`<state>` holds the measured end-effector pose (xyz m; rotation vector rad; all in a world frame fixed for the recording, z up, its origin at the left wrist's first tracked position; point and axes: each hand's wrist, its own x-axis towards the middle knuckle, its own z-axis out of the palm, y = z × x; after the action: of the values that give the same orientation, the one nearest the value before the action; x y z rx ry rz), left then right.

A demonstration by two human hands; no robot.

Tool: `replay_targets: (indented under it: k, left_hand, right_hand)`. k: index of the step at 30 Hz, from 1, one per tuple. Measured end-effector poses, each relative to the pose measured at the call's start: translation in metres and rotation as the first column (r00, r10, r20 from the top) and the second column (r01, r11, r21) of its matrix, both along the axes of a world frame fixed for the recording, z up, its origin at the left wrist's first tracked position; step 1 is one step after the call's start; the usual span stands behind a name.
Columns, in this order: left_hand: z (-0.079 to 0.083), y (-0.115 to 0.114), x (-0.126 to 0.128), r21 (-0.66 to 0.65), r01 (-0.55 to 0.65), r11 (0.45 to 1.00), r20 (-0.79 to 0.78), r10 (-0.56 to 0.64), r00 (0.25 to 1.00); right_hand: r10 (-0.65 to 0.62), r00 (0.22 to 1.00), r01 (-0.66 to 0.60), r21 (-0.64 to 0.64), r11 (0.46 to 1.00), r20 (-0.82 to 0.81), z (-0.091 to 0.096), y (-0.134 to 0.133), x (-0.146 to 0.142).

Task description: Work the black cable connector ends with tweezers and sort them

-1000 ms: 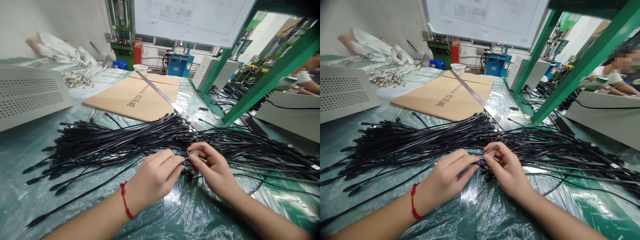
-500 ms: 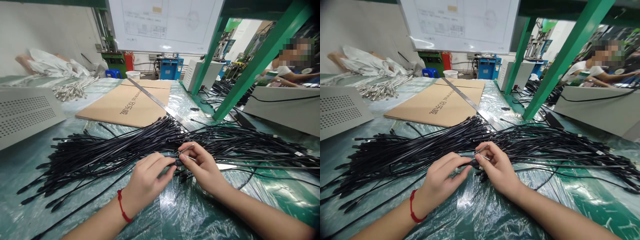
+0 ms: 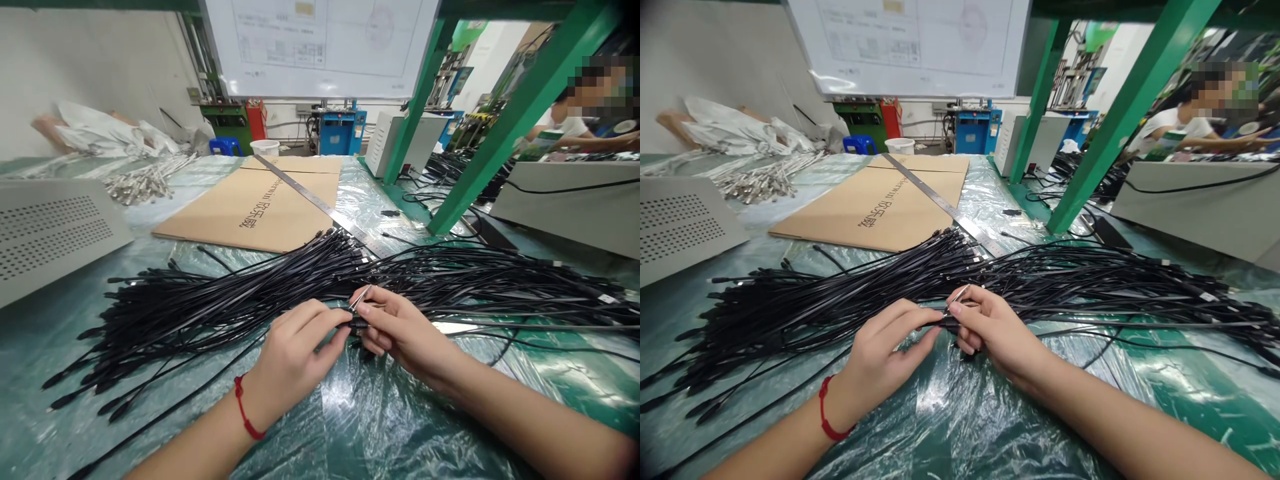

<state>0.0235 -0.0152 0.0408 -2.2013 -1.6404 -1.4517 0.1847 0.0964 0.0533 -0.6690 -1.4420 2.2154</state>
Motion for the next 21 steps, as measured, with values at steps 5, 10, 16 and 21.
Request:
replay_targets:
  k: [5,10,16,21]
  left_hand:
    - [-0.001,-0.002,-0.002,-0.043,0.009,0.999,-0.046,-0.011,0.999]
    - [0.002,-0.004,-0.002,-0.064,-0.019,0.998,-0.089,0.013,0.996]
    - [0.005,-0.005,0.0,-0.026,-0.026,0.999,-0.17,0.021,0.985]
    - [0.005,-0.004,0.001,0.017,-0.026,1.0,-0.207,0.029,0.978]
  right_hand:
    - [-0.026,0.997,0.015,0.146,0.989,0.079,-0.001,0.001,0.003]
    - [-0.294,0.92,0.339,0.904,0.259,-0.26,-0.003,0.002,0.018]
    - [-0.102,0.963,0.245,0.967,-0.066,-0.251,0.007,-0.007,0.021]
    - [-0.098,0.971,0.208,0.974,-0.089,-0.217,0.006,-0.008,0.019]
